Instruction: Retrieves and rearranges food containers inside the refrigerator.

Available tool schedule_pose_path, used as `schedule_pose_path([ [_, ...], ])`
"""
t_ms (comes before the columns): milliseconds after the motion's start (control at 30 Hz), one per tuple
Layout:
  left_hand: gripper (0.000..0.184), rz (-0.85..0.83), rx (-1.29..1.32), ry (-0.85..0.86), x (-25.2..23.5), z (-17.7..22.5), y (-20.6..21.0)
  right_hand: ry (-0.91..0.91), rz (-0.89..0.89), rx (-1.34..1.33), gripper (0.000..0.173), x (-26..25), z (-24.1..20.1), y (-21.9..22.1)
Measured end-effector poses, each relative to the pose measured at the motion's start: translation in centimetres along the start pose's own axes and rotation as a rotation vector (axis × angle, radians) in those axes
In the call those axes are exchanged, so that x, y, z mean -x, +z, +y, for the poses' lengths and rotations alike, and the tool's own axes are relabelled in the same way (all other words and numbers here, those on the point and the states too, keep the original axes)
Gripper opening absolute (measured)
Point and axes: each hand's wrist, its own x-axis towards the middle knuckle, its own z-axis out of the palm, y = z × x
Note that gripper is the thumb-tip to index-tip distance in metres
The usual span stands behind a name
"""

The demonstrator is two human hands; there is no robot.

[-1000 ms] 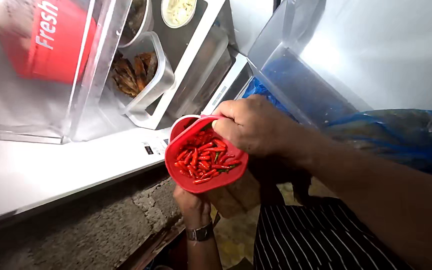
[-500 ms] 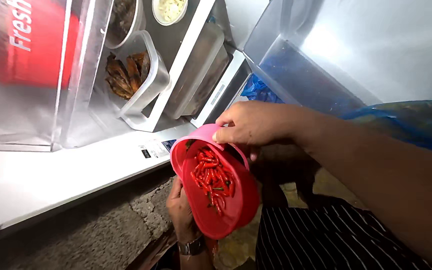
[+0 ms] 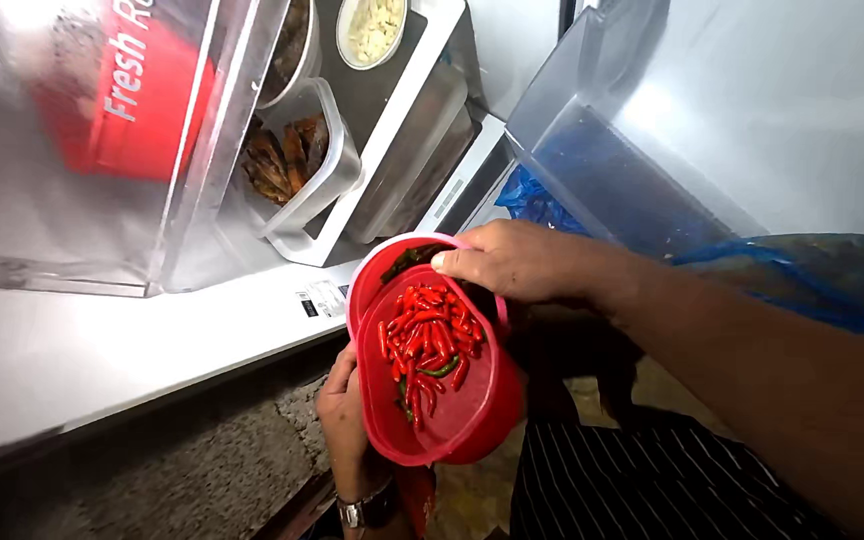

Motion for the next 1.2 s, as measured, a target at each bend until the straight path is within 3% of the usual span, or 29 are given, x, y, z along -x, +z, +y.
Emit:
schedule_pose_path([
  [133,0.052,-0.006,0.388,-0.070,-1.6,1.9,2.0,-0.028,0.114,-0.001,0.049,0.4,0.0,-0.4],
  [200,0.062,0.074,0.465,-0.108,-3.6,1.7,2.2,-0.048,0.139,-0.004,0.049,0.6,0.1,-0.5],
  [333,0.047,0.296,0.445,-0.191,-9.1,0.3,2.6,-0.055,0.130,-0.017,0.045,1.0,-0.1,-0.7],
  [400,0.050,0.298,0.446,-0.262,-12.0,0.1,3.2,-0.039,0.090,-0.045,0.046,1.4,-0.2,-0.9],
  [500,0.074,0.276,0.625,-0.358,-17.4,-1.0,3.5,-0.046,0.121,-0.103,0.049,1.8,-0.1,-0.5],
  [600,0.083,0.233,0.816,-0.313,-22.5,-2.3,3.3,-0.034,0.141,-0.148,0.050,2.1,-0.2,-0.2],
  [700,0.074,0.275,0.779,-0.315,-25.0,-1.2,4.0,-0.068,0.174,-0.170,0.051,2.1,0.0,0.1],
  [833,0.042,0.321,0.623,-0.313,-25.8,-0.7,4.4,-0.076,0.155,-0.133,0.047,1.8,0.2,-0.2],
  [1033,0.039,0.309,0.566,-0.205,-24.5,1.6,4.8,-0.051,0.114,-0.110,0.041,1.4,0.0,-0.7],
  [1200,0.036,0.267,0.596,-0.060,-26.3,5.6,6.3,-0.065,0.093,-0.054,0.041,1.4,0.0,-0.9],
])
